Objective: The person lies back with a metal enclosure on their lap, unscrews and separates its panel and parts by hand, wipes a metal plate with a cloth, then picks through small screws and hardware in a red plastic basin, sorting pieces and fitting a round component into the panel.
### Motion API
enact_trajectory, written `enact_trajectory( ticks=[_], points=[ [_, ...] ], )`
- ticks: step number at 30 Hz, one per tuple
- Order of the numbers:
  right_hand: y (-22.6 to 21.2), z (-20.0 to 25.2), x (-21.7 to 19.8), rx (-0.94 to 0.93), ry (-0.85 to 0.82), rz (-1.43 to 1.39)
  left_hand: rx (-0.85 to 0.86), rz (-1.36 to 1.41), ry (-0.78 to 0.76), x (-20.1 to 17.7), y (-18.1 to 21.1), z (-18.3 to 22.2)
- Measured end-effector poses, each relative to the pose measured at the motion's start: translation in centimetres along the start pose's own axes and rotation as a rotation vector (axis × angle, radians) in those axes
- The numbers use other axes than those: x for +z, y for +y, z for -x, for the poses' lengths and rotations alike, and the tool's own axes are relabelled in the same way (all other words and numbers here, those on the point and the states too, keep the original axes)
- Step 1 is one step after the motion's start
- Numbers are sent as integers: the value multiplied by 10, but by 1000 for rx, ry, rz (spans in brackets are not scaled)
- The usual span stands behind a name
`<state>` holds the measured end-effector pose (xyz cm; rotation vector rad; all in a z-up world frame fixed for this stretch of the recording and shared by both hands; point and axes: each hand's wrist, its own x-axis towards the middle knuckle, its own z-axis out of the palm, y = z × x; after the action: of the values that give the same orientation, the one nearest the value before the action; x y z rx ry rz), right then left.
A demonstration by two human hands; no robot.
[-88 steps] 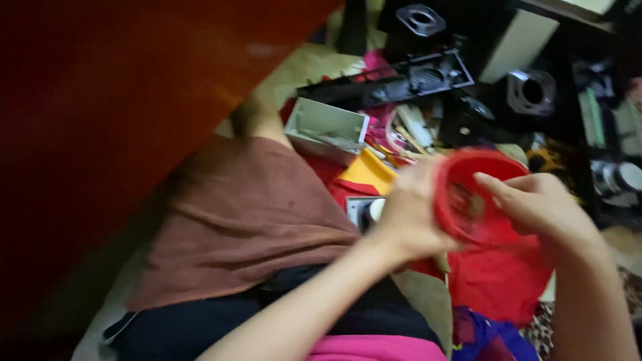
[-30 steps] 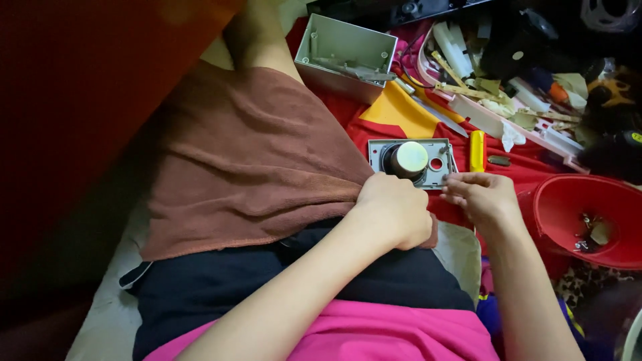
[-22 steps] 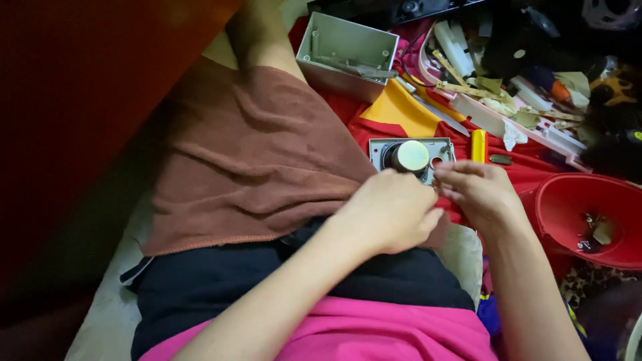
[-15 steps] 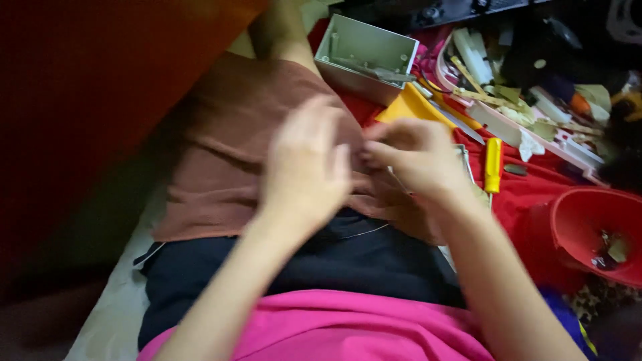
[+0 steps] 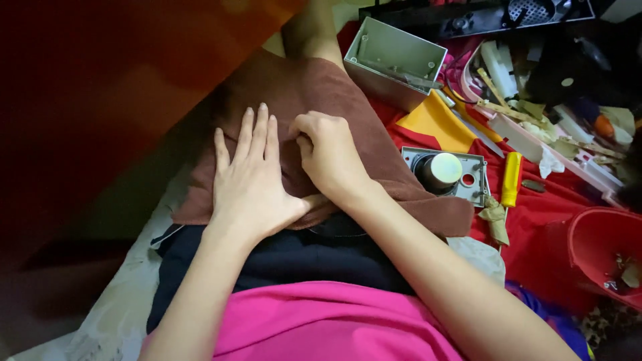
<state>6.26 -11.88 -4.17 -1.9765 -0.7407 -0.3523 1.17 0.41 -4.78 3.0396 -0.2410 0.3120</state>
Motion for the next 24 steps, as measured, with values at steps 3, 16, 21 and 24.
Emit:
enact_trajectory(
  ticks=[3, 16, 21, 24],
  points=[
    [-9, 0, -2, -4, 21, 28, -12, 2, -29, 0, -1, -1],
    [-40, 3, -30, 32, 242, 60, -88, 660, 435, -49, 27, -12],
    [-46, 16, -48, 126, 260, -117, -587, 1741, -80, -55, 56, -23],
    [-41, 26, -54, 110, 261, 25, -730, 1896, -225, -51, 66, -22]
  ],
)
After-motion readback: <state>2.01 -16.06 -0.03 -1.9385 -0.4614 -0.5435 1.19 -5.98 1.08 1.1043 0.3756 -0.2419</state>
